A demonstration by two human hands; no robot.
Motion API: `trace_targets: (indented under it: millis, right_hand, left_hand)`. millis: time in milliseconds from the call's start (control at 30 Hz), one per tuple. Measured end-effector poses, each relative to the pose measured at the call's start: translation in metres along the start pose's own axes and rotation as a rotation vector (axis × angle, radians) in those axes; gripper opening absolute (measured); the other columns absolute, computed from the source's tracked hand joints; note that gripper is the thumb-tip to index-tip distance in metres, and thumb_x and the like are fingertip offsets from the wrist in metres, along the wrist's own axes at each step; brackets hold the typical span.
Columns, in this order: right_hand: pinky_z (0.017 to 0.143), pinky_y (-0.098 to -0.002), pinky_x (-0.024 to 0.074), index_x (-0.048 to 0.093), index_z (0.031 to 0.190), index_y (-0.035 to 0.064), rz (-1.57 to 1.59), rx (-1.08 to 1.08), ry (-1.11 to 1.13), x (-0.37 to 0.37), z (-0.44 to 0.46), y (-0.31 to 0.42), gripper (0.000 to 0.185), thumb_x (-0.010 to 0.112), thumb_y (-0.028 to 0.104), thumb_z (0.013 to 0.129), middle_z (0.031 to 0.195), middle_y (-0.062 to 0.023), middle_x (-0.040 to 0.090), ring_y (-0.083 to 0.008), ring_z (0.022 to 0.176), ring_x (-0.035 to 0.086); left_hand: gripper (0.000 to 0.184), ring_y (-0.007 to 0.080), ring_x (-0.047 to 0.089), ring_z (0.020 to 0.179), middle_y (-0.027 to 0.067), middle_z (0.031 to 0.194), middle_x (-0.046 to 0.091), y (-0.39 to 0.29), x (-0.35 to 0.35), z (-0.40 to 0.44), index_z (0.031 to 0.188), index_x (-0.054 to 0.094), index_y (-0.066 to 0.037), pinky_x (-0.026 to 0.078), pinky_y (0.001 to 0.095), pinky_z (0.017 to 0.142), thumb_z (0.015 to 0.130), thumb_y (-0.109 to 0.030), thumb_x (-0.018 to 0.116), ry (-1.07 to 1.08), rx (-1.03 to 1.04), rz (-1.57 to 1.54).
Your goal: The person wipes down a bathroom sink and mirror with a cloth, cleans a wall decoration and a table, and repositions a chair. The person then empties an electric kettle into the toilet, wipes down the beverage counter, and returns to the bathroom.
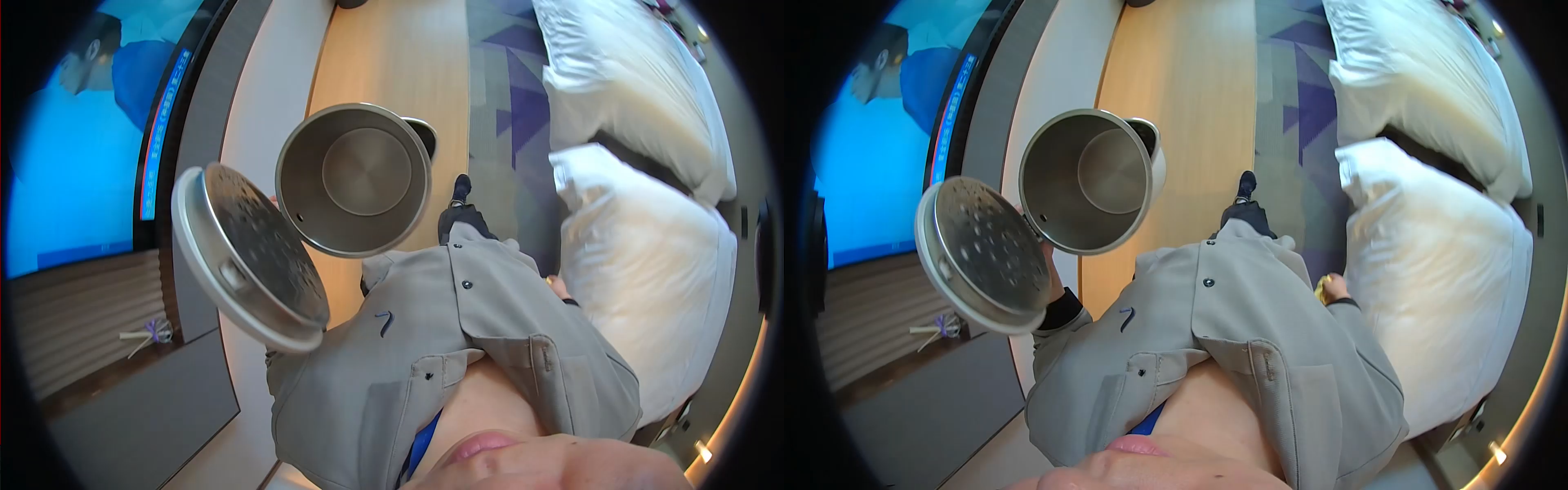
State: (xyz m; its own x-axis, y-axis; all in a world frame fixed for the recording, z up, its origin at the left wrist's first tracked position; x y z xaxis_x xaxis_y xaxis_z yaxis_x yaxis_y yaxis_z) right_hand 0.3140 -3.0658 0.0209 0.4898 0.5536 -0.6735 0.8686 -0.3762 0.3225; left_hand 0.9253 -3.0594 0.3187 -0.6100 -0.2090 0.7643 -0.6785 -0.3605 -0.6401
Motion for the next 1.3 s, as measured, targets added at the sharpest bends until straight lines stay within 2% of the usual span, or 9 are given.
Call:
trace_targets:
  millis: [100, 233, 300, 500, 633, 767, 1000, 1167, 1300]
  right_hand:
    - [0.086, -0.0353, 0.0428, 0.042, 0.122, -0.0022, 0.059, 0.155, 0.124, -0.045, 0.086, 0.031, 0.054, 0.056, 0.015, 0.072, 0.114, -0.0203, 0.052, -0.0281, 0.105, 0.052]
    - [0.082, -0.0413, 0.0435, 0.025, 0.133, 0.0091, -0.155, -0.329, -0.075, -0.171, 0.195, 0.233, 0.072, 0.057, 0.014, 0.069, 0.104, -0.0248, 0.054, -0.0383, 0.095, 0.053]
    - [0.068, -0.0443, 0.0435, 0.012, 0.137, 0.0162, -0.147, -0.709, -0.045, -0.239, 0.204, 0.373, 0.078, 0.054, 0.011, 0.072, 0.09, -0.0248, 0.057, -0.0399, 0.081, 0.056]
    - [0.057, -0.0409, 0.0443, 0.003, 0.139, 0.0157, -0.214, -1.383, 0.077, -0.378, 0.18, 0.657, 0.084, 0.056, 0.013, 0.073, 0.076, -0.0193, 0.058, -0.0337, 0.066, 0.058]
    - [0.056, -0.0411, 0.0441, 0.001, 0.139, 0.014, -0.36, -1.416, 0.082, -0.422, 0.231, 0.763, 0.085, 0.055, 0.014, 0.073, 0.073, -0.0192, 0.057, -0.0327, 0.063, 0.057]
    - [0.057, -0.0419, 0.0441, -0.003, 0.138, 0.0131, -0.549, -1.115, 0.041, -0.469, 0.336, 0.826, 0.086, 0.054, 0.015, 0.074, 0.066, -0.0222, 0.055, -0.035, 0.061, 0.057]
    - [0.063, -0.0399, 0.0446, -0.01, 0.137, 0.011, -0.11, -1.042, 0.292, -0.539, 0.526, 0.915, 0.092, 0.057, 0.012, 0.074, 0.069, -0.0247, 0.056, -0.0382, 0.063, 0.056]
    - [0.064, -0.0336, 0.0451, -0.008, 0.138, 0.0128, 0.097, -1.129, 0.11, -0.6, 0.64, 0.984, 0.089, 0.056, 0.009, 0.075, 0.07, -0.0163, 0.059, -0.0286, 0.062, 0.057]
    - [0.067, -0.0395, 0.0469, 0.006, 0.137, 0.0098, -0.175, -1.059, 0.184, -0.631, 0.748, 1.052, 0.086, 0.06, 0.039, 0.077, 0.076, -0.0195, 0.061, -0.0363, 0.072, 0.059]
  left_hand:
    - [0.009, 0.0066, 0.048, 0.059, 0.0011, 0.063, 0.052, 0.022, 0.016, 0.073, 0.074, 0.055, -0.003, 0.038, 0.0203, 0.051, 0.067, 0.0, 0.059, -0.041, 0.014, -0.039]
    - [0.009, 0.0065, 0.048, 0.059, 0.001, 0.063, 0.052, 0.044, 0.049, 0.201, 0.074, 0.055, -0.003, 0.038, 0.0202, 0.051, 0.067, 0.0, 0.059, -0.039, 0.029, -0.076]
    - [0.011, 0.0062, 0.048, 0.057, 0.0011, 0.062, 0.052, 0.057, 0.055, 0.263, 0.073, 0.056, -0.001, 0.038, 0.0207, 0.05, 0.064, 0.004, 0.054, -0.182, 0.492, 0.936]
    - [0.009, 0.0086, 0.047, 0.057, 0.0005, 0.062, 0.052, 0.13, 0.048, 0.439, 0.07, 0.053, -0.001, 0.039, 0.0238, 0.052, 0.061, 0.0, 0.055, -0.112, 0.331, 1.117]
    - [0.014, 0.0105, 0.046, 0.056, 0.0031, 0.059, 0.05, 0.176, 0.06, 0.571, 0.07, 0.053, -0.001, 0.04, 0.0269, 0.051, 0.059, -0.004, 0.06, 0.057, 0.252, 1.295]
    - [0.013, 0.0136, 0.047, 0.052, 0.0067, 0.057, 0.048, 0.223, 0.084, 0.698, 0.068, 0.053, 0.0, 0.039, 0.0263, 0.05, 0.059, -0.005, 0.061, 0.139, 0.188, 1.13]
    - [0.01, 0.0126, 0.046, 0.049, 0.0037, 0.053, 0.048, 0.295, 0.117, 0.91, 0.067, 0.052, -0.001, 0.038, 0.0272, 0.048, 0.061, -0.005, 0.06, 0.183, 0.248, 1.205]
    - [0.008, 0.0077, 0.047, 0.05, 0.0001, 0.056, 0.05, 0.346, 0.135, 1.048, 0.075, 0.053, -0.002, 0.038, 0.0221, 0.046, 0.07, -0.005, 0.059, -0.315, -0.032, 0.695]
    - [0.012, 0.0053, 0.047, 0.052, 0.0006, 0.064, 0.052, 0.388, 0.155, 1.158, 0.083, 0.053, -0.003, 0.038, 0.0196, 0.048, 0.075, -0.006, 0.06, -0.353, 0.085, 0.572]
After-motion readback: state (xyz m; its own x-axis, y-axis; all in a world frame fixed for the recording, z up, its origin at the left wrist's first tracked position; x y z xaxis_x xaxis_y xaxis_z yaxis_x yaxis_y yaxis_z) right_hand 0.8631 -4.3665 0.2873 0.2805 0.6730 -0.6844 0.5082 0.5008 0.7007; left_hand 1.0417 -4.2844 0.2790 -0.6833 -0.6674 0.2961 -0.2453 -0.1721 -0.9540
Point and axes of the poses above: each hand's wrist, its own z-axis towards the middle knuckle, its own x-axis out of the palm, y = z × x, the point moved 2 cm from there along z, towards the middle knuckle
